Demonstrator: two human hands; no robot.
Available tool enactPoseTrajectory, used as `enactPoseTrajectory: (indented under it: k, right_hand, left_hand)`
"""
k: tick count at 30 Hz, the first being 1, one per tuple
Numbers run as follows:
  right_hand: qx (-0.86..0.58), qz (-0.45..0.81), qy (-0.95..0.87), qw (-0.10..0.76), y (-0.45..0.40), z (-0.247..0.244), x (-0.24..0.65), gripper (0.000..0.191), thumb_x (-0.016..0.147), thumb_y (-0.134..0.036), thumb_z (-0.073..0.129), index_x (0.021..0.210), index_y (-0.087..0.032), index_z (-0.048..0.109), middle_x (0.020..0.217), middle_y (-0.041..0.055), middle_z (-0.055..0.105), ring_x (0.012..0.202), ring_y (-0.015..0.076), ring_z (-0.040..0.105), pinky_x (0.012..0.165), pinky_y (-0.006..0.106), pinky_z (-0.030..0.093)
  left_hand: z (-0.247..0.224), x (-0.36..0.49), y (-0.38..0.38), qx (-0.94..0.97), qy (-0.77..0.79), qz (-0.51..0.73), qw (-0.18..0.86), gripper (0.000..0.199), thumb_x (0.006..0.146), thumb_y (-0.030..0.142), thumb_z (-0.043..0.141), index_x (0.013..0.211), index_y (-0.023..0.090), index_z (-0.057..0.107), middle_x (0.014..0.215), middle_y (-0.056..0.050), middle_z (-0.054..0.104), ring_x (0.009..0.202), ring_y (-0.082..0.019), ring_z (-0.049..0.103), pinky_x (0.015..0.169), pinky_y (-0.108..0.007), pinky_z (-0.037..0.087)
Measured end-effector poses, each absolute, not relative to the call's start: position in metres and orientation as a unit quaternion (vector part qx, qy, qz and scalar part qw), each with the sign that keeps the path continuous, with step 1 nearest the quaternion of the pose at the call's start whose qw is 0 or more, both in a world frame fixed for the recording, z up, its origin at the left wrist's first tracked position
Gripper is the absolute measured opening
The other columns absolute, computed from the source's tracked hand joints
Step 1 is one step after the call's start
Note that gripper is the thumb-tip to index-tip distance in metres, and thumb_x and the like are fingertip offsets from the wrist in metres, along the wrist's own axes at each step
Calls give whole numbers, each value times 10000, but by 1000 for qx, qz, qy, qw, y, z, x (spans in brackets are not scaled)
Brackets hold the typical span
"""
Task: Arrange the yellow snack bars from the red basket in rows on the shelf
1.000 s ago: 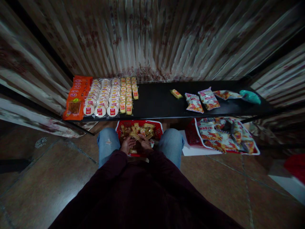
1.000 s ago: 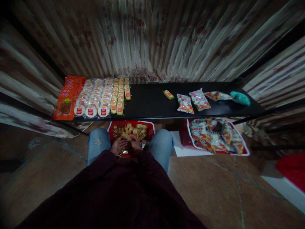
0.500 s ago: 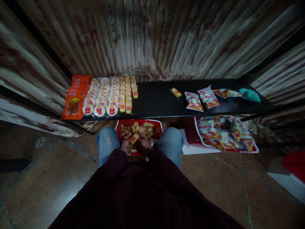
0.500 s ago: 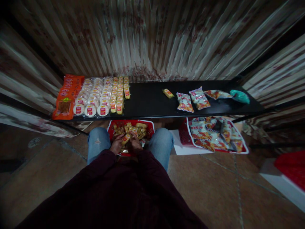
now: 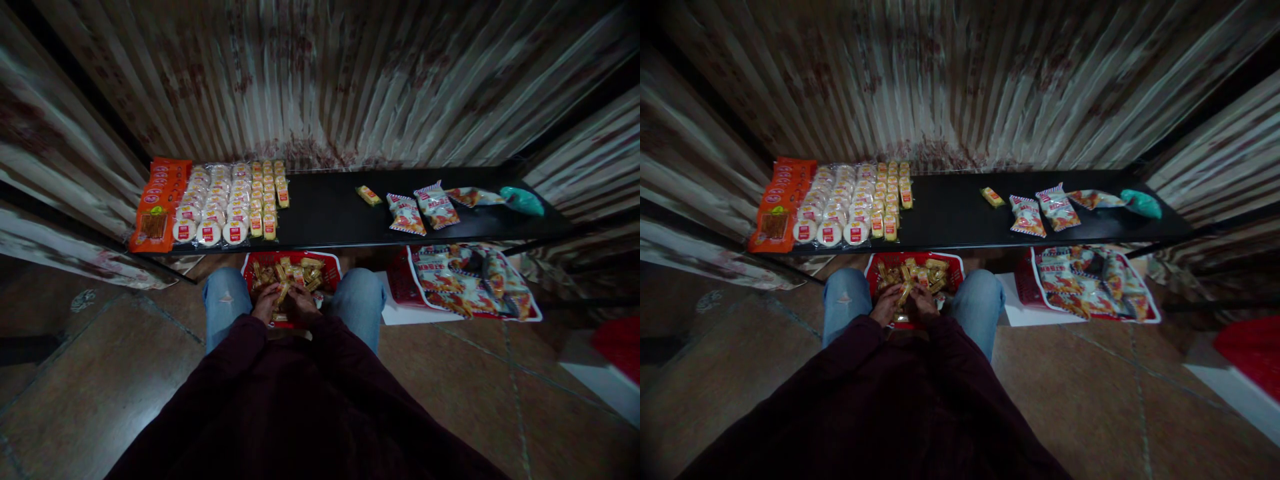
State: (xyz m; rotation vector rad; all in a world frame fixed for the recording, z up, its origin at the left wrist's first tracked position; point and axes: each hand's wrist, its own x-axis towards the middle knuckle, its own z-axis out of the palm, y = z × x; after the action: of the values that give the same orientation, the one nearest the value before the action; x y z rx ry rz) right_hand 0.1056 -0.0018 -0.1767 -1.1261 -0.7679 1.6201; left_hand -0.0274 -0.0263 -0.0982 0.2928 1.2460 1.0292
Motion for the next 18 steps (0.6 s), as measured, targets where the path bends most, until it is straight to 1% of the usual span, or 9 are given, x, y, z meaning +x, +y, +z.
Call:
enactPoseTrajectory:
  k: [3, 7, 13, 15, 18]
  right_hand:
    - [-492, 646, -296, 503, -2, -181, 105, 413, 528, -447, 803, 826, -241, 603, 727, -23, 619, 718, 142, 607, 692, 287, 492]
    - [-501, 650, -294, 491, -2, -181, 105, 410, 531, -464, 806, 816, -235, 621, 719, -16, 633, 679, 143, 593, 683, 297, 496]
    - [-495, 668, -299, 470, -5, -170, 105, 449, 489, -452, 828, 811, -214, 626, 716, -18, 646, 650, 126, 578, 668, 276, 483]
    - [-489, 672, -301, 467, -6, -167, 105, 441, 491, -461, 824, 792, -213, 618, 681, -28, 632, 620, 117, 562, 644, 264, 475]
    - [-486, 673, -304, 467, -7, -163, 104, 429, 506, -486, 812, 773, -218, 609, 644, -29, 617, 597, 125, 550, 619, 272, 472]
  left_hand:
    - [-99, -27, -27, 137, 557, 458, 679, 436, 608, 149, 721, 1039, 190, 671, 1072, -76, 669, 901, -162, 631, 758, -255, 470]
    - [-99, -26, -27, 137, 548, 469, 678, 483, 598, 122, 738, 1070, 192, 660, 1132, -89, 654, 923, -170, 631, 772, -258, 464]
    - [-100, -24, -26, 146, 522, 484, 687, 530, 577, 128, 723, 1099, 173, 641, 982, -60, 687, 815, -149, 628, 754, -256, 460]
    - [-99, -24, -26, 149, 523, 471, 694, 560, 578, 119, 701, 1131, 171, 634, 972, -59, 693, 808, -150, 626, 736, -250, 454]
    - [-95, -25, -27, 149, 524, 458, 702, 595, 588, 92, 661, 1177, 170, 625, 1004, -68, 698, 830, -151, 627, 753, -248, 449]
